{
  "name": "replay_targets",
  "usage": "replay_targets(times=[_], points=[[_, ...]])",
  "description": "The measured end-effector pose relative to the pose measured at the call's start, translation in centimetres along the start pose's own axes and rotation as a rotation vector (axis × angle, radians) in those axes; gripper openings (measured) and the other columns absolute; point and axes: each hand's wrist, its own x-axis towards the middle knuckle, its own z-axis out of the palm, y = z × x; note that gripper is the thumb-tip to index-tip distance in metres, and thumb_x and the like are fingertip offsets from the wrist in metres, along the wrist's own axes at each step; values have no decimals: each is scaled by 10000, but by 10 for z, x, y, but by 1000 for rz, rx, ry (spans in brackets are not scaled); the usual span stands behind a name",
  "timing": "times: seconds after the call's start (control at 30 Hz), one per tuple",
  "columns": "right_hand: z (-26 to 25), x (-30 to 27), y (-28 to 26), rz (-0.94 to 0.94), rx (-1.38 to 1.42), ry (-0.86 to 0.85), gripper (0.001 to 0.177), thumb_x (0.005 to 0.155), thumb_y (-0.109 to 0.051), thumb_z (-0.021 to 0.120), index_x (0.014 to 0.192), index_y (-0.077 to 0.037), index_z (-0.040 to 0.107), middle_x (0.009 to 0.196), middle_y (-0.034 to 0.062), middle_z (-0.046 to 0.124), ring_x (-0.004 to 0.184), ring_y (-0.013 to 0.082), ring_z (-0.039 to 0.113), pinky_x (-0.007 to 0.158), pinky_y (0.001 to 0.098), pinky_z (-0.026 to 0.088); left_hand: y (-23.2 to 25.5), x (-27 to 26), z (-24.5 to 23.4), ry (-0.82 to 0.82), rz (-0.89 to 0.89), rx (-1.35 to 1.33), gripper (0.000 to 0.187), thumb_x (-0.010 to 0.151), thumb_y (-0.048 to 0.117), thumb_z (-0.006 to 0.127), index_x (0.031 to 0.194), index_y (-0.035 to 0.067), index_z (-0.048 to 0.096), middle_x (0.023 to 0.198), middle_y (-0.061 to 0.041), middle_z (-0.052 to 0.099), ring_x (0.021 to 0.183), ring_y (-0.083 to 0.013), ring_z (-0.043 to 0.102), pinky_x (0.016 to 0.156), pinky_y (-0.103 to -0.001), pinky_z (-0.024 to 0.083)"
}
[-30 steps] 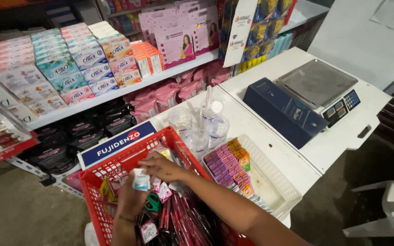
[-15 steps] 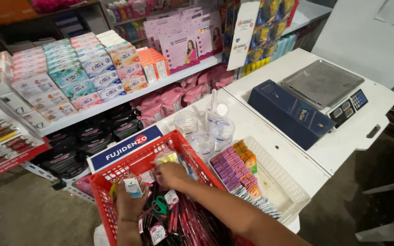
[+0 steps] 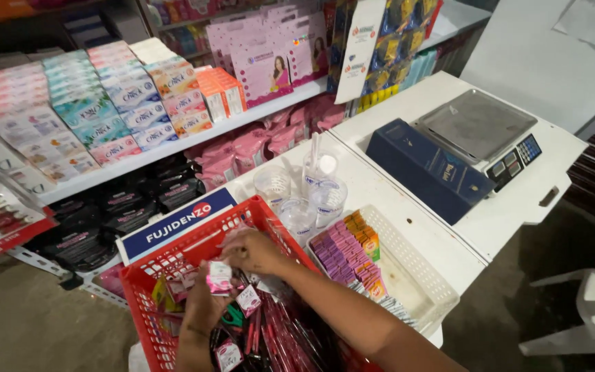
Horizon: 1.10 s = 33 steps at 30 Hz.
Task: The person sorts small packaged items from a red basket into a white tray on a counter. They pick up items, place them in the tray, and occasionally rearrange them. The person also handles a small white bottle and places it in the basket.
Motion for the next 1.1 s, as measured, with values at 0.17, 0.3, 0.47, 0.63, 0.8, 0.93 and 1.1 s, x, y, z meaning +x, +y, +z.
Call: replay_targets(times=[0.17, 0.3, 0.47, 0.63, 0.8, 0.93, 1.1], points=[[-10, -12, 15, 515, -324, -567, 324, 728, -284, 827, 1012, -135, 779, 1033, 136, 762, 945, 347, 727, 843, 473, 581, 16, -14, 5, 111, 135, -147, 534, 1065, 544, 404, 1240, 89, 624, 1001, -112, 704, 788, -228, 634, 681, -369, 511], [-2, -15, 14, 729, -544, -667, 252, 764, -186, 764, 983, -61, 779, 1068, 202, 746, 987, 378, 730, 841, 486, 598, 19, -11, -7, 264, 152, -261, 538, 1049, 594, 371, 1216, 137, 598, 976, -90, 684, 779, -230, 642, 711, -391, 527], [11, -12, 10, 718, -639, -558, 226, 753, -130, 750, 967, -68, 785, 1054, 189, 750, 1001, 352, 737, 827, 472, 593, 23, -26, 14, 342, 162, -165, 510, 1068, 558, 399, 1241, 120, 597, 1011, -103, 674, 869, -265, 653, 796, -448, 539], [36, -25, 32, 604, -717, -404, 139, 883, -105, 683, 960, -117, 798, 1046, 164, 780, 991, 333, 758, 813, 470, 608, 27, -38, 29, 358, 131, -186, 480, 1056, 526, 435, 1260, 110, 562, 1065, -119, 649, 1071, -364, 685, 964, -572, 543], [9, -10, 17, 613, -547, -374, 181, 785, -195, 810, 913, -68, 795, 981, 191, 752, 938, 350, 724, 822, 467, 573, 36, -50, 43, 305, 156, -128, 408, 1052, 413, 367, 1291, 134, 546, 1265, -116, 665, 1143, -320, 662, 993, -597, 510], [-23, 5, -2, 720, -158, -378, 223, 726, -216, 871, 877, -60, 823, 866, 107, 786, 776, 241, 758, 769, 368, 592, 19, -18, 18, 306, 149, -178, 510, 1055, 470, 259, 1297, 136, 559, 1226, -121, 676, 1091, -313, 666, 957, -593, 516], [-30, 3, 19, 693, 590, -256, 158, 867, -36, 787, 1023, -20, 802, 824, 28, 751, 661, 82, 604, 588, 263, 471, 1, 19, -29, 413, 341, -151, 356, 1104, 292, 397, 1319, 115, 620, 1165, -104, 653, 1035, -249, 644, 912, -431, 520]])
